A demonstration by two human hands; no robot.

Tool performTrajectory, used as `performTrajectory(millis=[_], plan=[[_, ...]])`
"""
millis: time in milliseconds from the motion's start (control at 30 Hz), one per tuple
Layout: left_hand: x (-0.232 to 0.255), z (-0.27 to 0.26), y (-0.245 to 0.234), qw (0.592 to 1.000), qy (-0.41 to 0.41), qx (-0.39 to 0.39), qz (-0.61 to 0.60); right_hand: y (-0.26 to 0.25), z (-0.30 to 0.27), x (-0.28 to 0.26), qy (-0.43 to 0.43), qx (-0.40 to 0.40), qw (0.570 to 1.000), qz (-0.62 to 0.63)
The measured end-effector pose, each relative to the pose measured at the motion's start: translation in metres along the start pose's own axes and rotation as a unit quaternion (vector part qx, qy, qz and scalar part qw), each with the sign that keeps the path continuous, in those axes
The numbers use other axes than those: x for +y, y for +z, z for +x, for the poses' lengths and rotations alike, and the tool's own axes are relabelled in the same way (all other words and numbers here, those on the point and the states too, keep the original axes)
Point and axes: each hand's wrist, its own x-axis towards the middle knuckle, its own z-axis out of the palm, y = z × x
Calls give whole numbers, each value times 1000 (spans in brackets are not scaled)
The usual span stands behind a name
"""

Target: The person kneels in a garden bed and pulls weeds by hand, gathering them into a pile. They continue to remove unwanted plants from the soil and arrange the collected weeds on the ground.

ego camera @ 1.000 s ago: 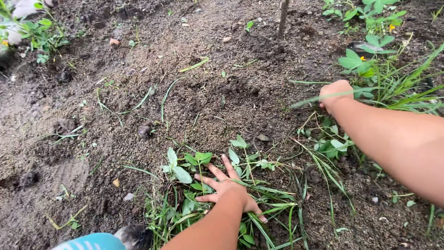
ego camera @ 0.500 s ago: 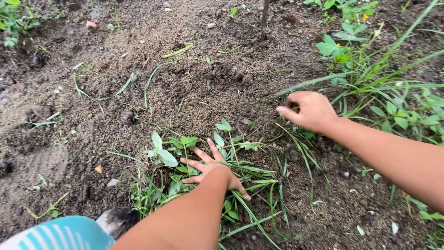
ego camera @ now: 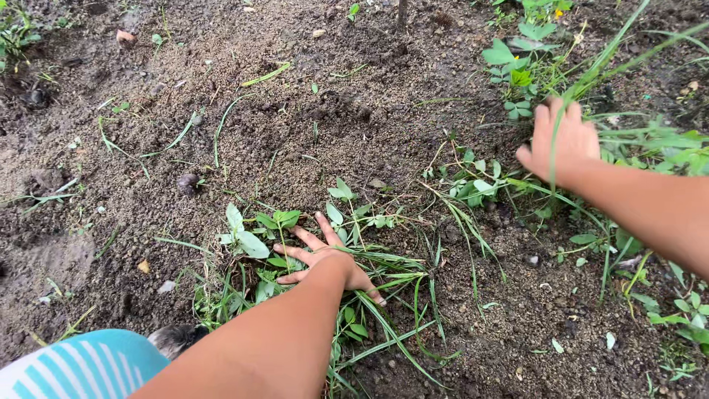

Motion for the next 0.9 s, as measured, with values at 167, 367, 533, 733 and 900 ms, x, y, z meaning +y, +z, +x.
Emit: performTrajectory(millis=[167,367,533,733,900], plan=[[3,0,0,1000,-3,-2,12,4,21,15,60,-134,989,-25],[2,-2,-1,1000,-4,-5,13,29,23,14,121,-219,967,43],[1,-6,-1,1000,7,-9,19,39,24,6,202,-202,949,131],[-2,-2,-1,1000,10,-6,26,37,9,-14,163,-206,951,161],[2,5,7,976,88,9,198,39,-53,-79,227,-156,925,264]])
